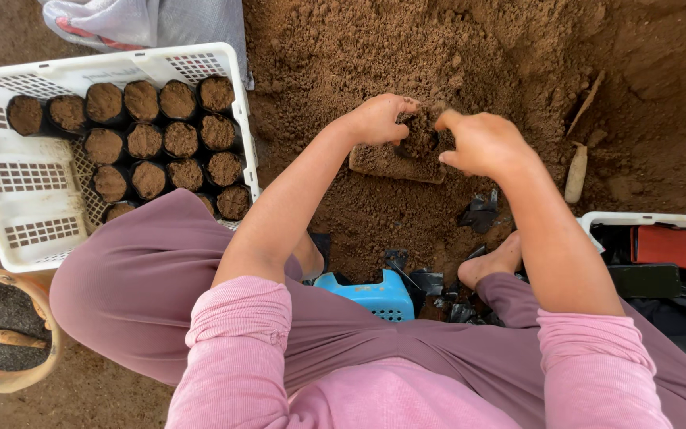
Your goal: The person fills small black plastic nursery bags with soil from a large pile, compresses the soil by hand, and places the filled bags into a white plastic crate. The process is repeated continuously.
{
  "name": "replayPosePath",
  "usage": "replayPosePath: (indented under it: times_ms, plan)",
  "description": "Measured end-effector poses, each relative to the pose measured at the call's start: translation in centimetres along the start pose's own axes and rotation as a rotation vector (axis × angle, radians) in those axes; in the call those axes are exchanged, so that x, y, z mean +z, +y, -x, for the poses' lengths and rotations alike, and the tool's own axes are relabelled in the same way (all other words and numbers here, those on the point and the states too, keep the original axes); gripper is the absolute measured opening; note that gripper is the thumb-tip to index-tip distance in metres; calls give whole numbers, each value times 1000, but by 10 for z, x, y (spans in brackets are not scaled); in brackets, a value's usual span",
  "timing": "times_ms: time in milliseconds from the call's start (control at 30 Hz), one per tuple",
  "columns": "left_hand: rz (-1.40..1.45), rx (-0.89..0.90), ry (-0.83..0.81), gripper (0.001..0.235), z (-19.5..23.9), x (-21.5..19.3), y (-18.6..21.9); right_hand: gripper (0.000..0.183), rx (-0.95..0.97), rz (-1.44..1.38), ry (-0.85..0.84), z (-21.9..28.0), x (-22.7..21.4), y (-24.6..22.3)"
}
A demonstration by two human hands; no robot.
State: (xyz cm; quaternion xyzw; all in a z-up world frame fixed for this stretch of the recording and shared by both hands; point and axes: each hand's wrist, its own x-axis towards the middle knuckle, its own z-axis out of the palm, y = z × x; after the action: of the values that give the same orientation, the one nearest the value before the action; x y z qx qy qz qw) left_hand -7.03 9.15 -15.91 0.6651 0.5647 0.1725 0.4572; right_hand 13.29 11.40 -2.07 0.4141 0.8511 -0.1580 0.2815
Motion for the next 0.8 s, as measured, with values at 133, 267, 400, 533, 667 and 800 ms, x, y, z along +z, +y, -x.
replayPosePath:
  times_ms: [133, 267, 400, 533, 667, 800]
  plan:
    - [2, 12, -2, 64, 6, -8, 13, 69, 24, 5, -108, -3, -16, -21]
    - [74, -13, -58, 61, 11, -10, 24, 58, 69, 198, -310, -55, 5, -40]
    - [114, -88, -52, 61, 8, -3, 12, 41, 85, 256, -352, -85, 24, -42]
    - [10, 161, 170, 64, -2, 15, -11, 56, -4, 221, -342, -63, 7, -29]
    - [129, -78, 415, 82, 2, 35, -22, 68, -97, -107, -79, -5, -11, -2]
    - [204, -529, -13, 66, 24, 54, 1, 52, -79, -34, -24, 21, -7, 8]
